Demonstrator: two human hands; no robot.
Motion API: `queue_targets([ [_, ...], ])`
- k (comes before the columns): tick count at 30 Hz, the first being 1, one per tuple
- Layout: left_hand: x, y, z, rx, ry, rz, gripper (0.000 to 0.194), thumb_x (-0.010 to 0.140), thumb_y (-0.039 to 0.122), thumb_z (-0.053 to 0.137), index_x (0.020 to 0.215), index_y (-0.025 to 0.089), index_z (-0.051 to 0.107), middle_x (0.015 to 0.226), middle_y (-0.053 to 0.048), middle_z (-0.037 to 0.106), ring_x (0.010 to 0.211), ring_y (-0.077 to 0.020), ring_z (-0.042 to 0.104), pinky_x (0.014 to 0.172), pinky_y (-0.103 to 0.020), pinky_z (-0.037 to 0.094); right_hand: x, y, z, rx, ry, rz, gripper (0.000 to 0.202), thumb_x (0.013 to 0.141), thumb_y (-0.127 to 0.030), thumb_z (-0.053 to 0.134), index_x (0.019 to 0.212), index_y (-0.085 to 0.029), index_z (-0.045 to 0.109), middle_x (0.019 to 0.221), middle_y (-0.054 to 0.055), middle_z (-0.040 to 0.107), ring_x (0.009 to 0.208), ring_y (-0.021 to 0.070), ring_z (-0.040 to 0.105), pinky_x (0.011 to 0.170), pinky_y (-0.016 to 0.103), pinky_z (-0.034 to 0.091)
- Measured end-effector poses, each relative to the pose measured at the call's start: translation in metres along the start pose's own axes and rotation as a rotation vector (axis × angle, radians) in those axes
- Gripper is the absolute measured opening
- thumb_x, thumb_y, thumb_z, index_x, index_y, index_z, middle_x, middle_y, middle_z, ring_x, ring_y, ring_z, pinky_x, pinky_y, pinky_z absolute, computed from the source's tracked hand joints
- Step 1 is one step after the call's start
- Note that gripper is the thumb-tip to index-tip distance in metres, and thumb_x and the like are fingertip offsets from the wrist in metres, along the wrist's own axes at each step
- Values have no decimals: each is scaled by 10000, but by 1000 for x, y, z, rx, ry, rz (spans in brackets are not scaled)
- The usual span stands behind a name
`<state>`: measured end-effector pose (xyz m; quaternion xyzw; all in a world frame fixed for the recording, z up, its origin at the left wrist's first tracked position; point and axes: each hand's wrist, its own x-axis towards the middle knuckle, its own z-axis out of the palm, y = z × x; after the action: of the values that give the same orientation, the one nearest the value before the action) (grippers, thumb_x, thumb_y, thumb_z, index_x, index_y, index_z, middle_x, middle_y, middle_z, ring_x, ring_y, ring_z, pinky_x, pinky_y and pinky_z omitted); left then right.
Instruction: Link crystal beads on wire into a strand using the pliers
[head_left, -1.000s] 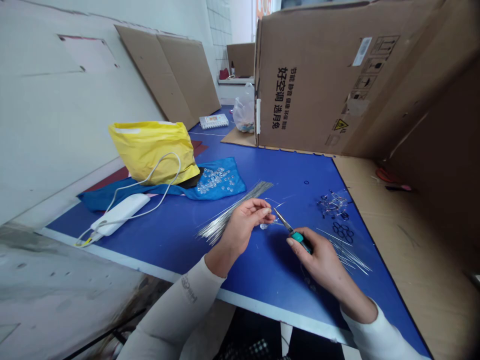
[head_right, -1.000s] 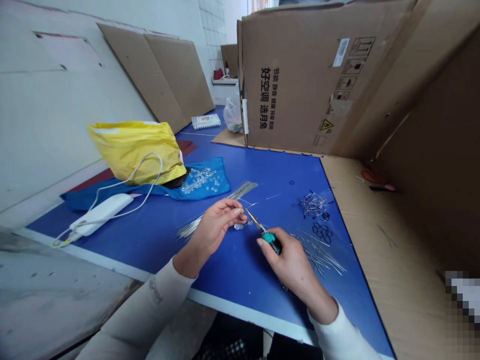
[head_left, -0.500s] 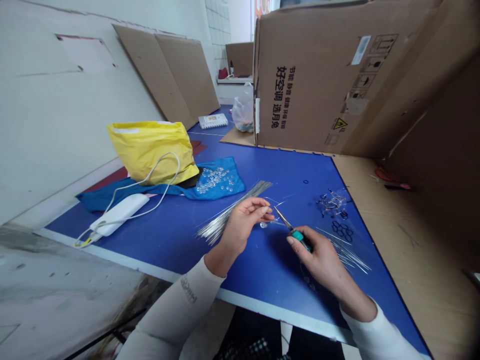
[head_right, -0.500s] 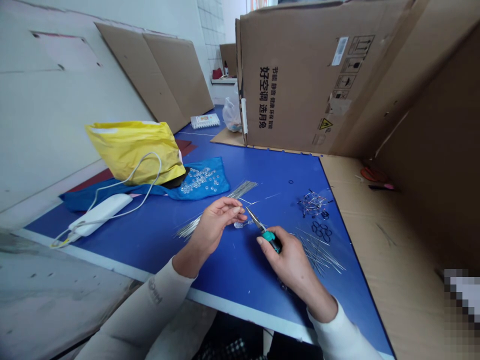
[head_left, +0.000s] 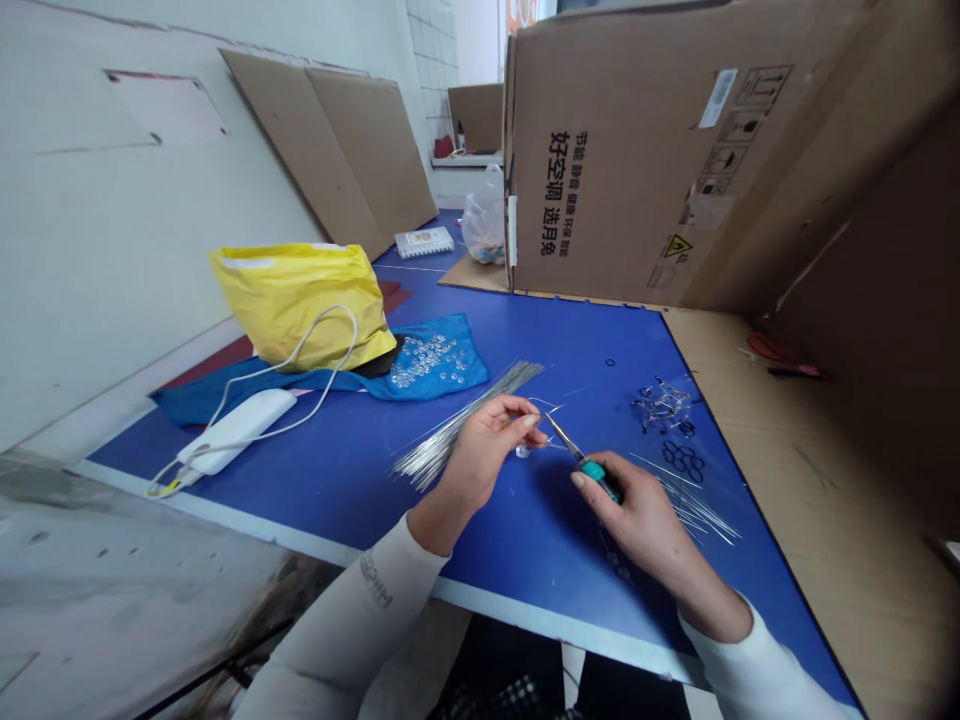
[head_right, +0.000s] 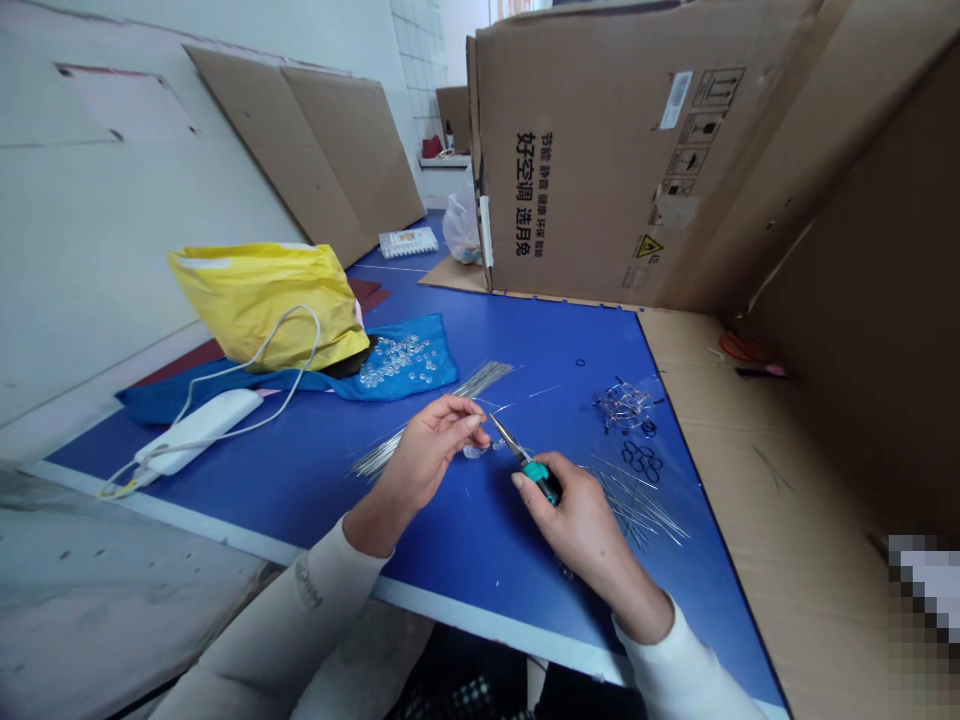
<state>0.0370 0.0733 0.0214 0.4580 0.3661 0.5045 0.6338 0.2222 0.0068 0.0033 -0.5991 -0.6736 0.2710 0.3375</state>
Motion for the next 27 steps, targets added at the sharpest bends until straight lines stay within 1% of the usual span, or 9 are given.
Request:
queue_targets([
  [3,0,0,0,30,-1,-16,135,791,240,706,875,159,637,642,9,651,601,-108,630,627,-229,480,-1,-1,0,3,-9,-9,325,893,-490,523,931,-189,642,817,51,692,707,193,608,670,307,450],
  [8,-1,1,-2,33,4,-10,124,798,228,695,891,162,646,659,15,639,584,-92,606,602,-215,449,-2,-1,-3,-7,-40,-20,322,901,-492,523,955,-198,642,852,46,695,740,193,619,699,312,457],
  [14,1,4,-3,-77,-11,-14,139,762,208,719,867,154,646,770,3,637,578,-67,557,595,-218,447,-2,0,-5,-39,-45,-38,313,897,-481,533,982,-200,643,880,57,701,770,208,629,719,332,466],
  [18,2,3,-4,-119,-37,-22,145,774,213,718,884,153,644,812,0,631,581,-57,544,597,-214,442,-2,-1,-4,-50,-49,-43,305,895,-465,535,984,-194,642,881,68,704,769,216,632,723,340,468],
  [27,3,-2,-8,-208,-82,-34,131,798,207,716,885,152,635,811,0,609,580,-52,525,598,-210,433,-3,-2,-4,-53,-52,-39,307,899,-472,532,980,-195,635,875,55,700,779,211,634,731,332,464],
])
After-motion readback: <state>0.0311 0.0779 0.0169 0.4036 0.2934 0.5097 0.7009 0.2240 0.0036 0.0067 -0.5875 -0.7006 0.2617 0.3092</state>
